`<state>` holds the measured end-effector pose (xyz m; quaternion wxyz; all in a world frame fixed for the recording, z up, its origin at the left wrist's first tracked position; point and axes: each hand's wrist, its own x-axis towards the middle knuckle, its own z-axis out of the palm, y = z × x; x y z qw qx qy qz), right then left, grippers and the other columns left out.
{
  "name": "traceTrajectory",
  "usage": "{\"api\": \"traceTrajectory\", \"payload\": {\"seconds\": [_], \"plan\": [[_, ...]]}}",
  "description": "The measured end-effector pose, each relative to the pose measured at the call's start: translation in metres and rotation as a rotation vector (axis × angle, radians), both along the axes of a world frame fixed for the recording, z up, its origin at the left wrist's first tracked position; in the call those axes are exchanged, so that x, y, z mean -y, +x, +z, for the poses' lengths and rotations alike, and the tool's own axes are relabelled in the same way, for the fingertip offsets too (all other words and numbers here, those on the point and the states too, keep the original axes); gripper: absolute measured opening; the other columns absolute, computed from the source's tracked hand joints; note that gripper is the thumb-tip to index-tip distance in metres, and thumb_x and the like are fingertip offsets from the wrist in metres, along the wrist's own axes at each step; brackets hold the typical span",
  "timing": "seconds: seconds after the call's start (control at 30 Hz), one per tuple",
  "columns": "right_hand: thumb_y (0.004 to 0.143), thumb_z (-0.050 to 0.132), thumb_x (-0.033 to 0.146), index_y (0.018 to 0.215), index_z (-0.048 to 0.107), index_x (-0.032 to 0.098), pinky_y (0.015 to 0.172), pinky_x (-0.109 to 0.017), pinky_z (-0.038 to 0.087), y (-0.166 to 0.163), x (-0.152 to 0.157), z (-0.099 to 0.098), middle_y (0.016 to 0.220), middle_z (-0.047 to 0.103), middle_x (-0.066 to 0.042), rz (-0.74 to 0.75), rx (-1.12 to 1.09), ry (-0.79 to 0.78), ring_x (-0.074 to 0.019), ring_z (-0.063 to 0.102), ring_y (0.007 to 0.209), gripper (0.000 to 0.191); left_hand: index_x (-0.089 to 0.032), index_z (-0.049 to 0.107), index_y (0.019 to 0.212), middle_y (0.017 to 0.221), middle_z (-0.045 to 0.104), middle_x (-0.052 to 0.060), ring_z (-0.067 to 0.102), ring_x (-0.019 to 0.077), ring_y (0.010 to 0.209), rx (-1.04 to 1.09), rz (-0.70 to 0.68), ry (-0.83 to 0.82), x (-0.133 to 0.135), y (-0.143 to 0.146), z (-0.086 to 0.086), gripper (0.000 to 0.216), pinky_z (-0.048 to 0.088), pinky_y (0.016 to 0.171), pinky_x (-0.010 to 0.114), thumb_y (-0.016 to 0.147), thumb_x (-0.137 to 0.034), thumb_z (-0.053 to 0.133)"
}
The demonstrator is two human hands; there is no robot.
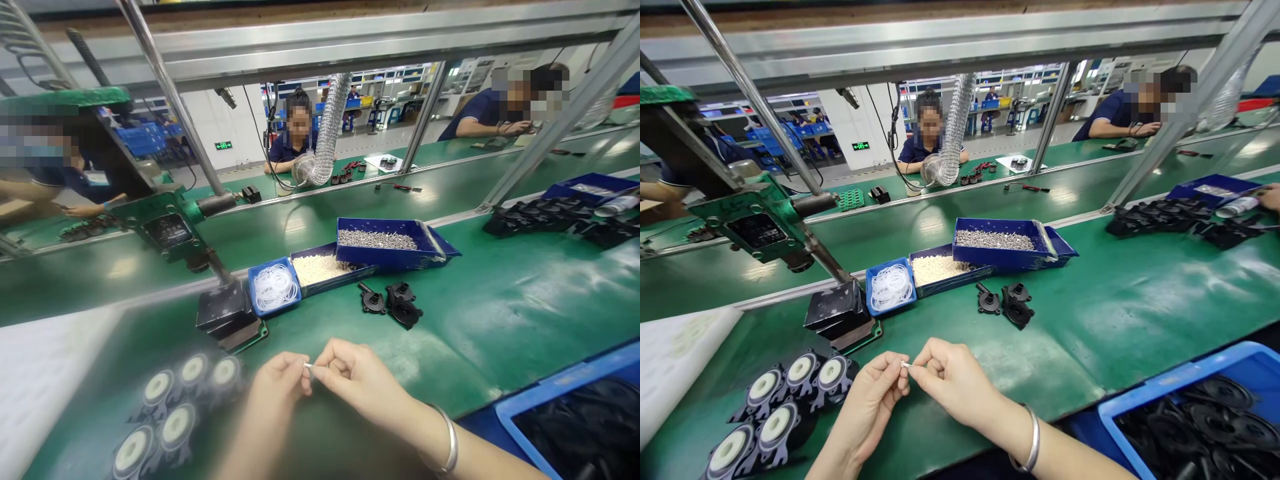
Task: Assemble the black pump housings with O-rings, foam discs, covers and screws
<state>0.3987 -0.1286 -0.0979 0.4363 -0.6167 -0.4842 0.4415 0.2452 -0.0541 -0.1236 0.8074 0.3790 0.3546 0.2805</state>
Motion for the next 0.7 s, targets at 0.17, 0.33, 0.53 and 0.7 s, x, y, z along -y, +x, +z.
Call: {"api": "traceTrajectory", "payload": {"seconds": [0.17, 0.33, 0.53, 0.7], "plan": [[0.091, 0.057, 0.038, 0.080, 0.064, 0.015, 0.048, -0.019, 0.027, -0.002, 0.010, -0.005, 0.057, 0.053, 0.002, -0.030, 0.162, 0.035, -0.0060, 0.040, 0.050, 0.026, -0.012, 0.070, 0.071, 0.059, 0.060, 0.002, 0.053, 0.0111, 0.062, -0.169, -0.008, 0.210, 0.004, 0.004, -0.002, 0.033, 0.043, 0.064, 0.021, 0.073, -0.043, 0.079], [0.094, 0.054, 0.042, 0.087, 0.054, 0.016, 0.047, -0.017, 0.034, 0.006, 0.015, -0.018, 0.057, 0.052, 0.004, 0.028, -0.199, 0.056, -0.0059, 0.045, 0.046, 0.027, -0.017, 0.074, 0.081, 0.079, 0.068, 0.005, 0.061, 0.0170, 0.075, -0.191, 0.063, 0.315, 0.017, 0.014, -0.008, 0.024, 0.048, 0.071, 0.023, 0.071, -0.038, 0.080], [0.091, 0.055, 0.054, 0.092, 0.056, 0.016, 0.059, -0.024, 0.051, 0.079, 0.002, -0.036, 0.128, 0.051, -0.012, -0.396, -0.044, 0.249, -0.0095, 0.059, 0.072, 0.038, -0.018, 0.058, 0.125, 0.101, 0.067, 0.010, 0.066, 0.0198, 0.086, -0.163, 0.004, 0.436, 0.025, 0.027, -0.019, 0.053, 0.052, 0.082, 0.028, 0.080, -0.042, 0.071], [0.081, 0.067, 0.056, 0.081, 0.060, 0.013, 0.078, -0.028, 0.052, 0.105, -0.001, -0.047, 0.107, 0.059, -0.010, -0.345, -0.018, 0.123, -0.0156, 0.059, 0.087, 0.043, -0.021, 0.060, 0.131, 0.135, 0.058, 0.014, 0.050, 0.0303, 0.131, -0.312, -0.101, 0.567, 0.017, 0.030, -0.012, 0.068, 0.030, 0.115, 0.037, 0.067, -0.021, 0.082]]}}
